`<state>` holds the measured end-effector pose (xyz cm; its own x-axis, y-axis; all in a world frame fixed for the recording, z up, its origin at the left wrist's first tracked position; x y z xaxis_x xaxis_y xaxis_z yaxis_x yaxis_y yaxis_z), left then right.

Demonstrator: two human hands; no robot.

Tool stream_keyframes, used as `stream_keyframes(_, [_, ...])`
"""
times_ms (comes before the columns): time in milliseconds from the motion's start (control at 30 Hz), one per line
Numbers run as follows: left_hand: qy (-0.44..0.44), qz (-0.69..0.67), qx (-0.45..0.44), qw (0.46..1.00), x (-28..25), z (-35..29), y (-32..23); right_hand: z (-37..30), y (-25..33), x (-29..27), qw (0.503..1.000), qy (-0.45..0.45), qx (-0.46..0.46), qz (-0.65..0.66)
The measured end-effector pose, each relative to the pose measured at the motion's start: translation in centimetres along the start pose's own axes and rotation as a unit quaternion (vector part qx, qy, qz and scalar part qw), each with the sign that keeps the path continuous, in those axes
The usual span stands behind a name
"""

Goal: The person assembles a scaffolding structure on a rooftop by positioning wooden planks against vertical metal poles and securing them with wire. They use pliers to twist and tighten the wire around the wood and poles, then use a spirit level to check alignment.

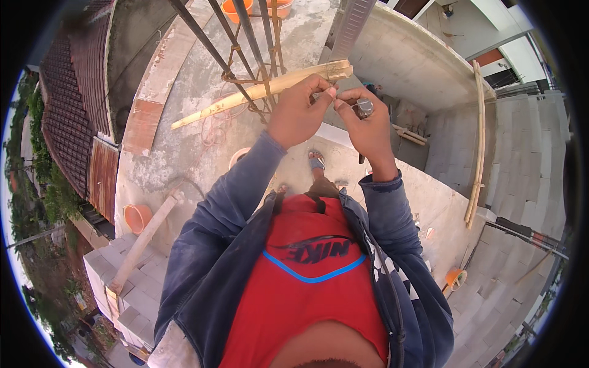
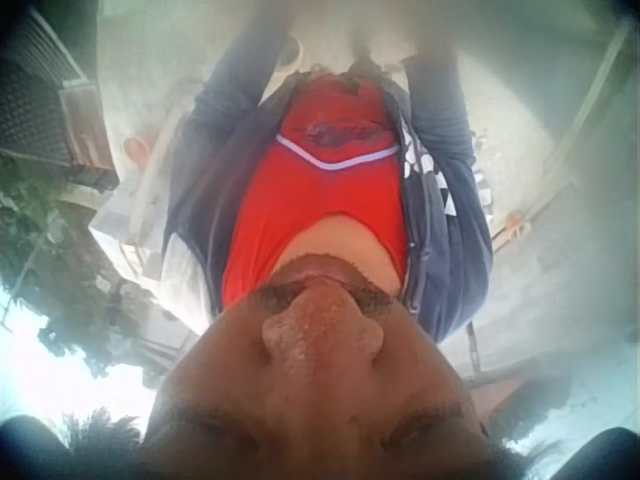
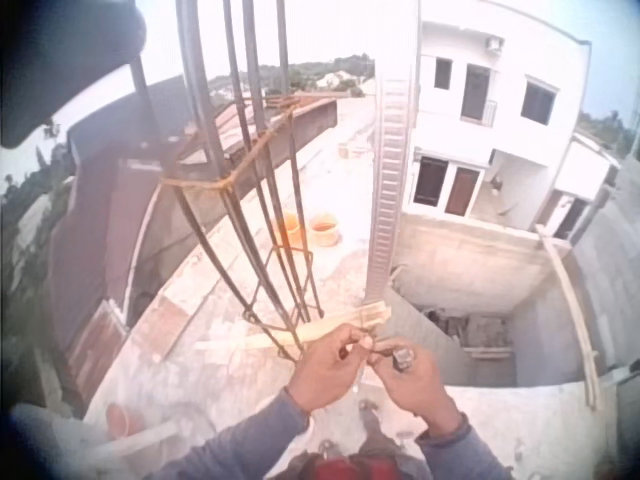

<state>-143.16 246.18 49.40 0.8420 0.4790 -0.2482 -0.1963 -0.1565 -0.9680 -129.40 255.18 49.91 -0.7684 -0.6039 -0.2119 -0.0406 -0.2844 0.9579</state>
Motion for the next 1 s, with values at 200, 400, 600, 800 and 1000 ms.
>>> stream_keyframes(200, [-0.013,0.048,0.011,0.999,-0.5,-0.1,-1.5,2.2,3.4,-2.5,0.991,-0.116,-0.056,-0.033])
stream_keyframes(400, [-0.021,0.033,0.034,0.999,-0.3,0.4,-1.2,6.0,5.7,-2.1,0.994,-0.079,-0.058,-0.055])
stream_keyframes(600, [-0.008,0.01,0.044,0.999,-0.2,0.7,-0.6,7.5,3.4,-1.3,0.998,-0.041,-0.048,-0.012])
stream_keyframes(800, [-0.002,-0.015,0.062,0.998,0.1,1.0,0.2,6.8,2.4,-2.3,0.994,-0.1,-0.051,-0.013])
stream_keyframes(1000, [0.012,0.011,0.031,0.999,-0.1,0.7,-0.8,4.9,4.3,-1.9,0.982,-0.065,-0.154,-0.092])
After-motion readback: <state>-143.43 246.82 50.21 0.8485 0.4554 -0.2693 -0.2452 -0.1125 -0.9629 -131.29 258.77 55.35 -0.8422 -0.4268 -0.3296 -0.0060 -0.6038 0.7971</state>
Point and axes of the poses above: each hand's wrist, its own z-axis towards the middle knuckle, its own x-axis out of the palm, y = z × x, the point moved 8 cm from there along z, towards the middle knuckle, and after that the axes turned 4 degrees about -x, right-handed, at the moved point
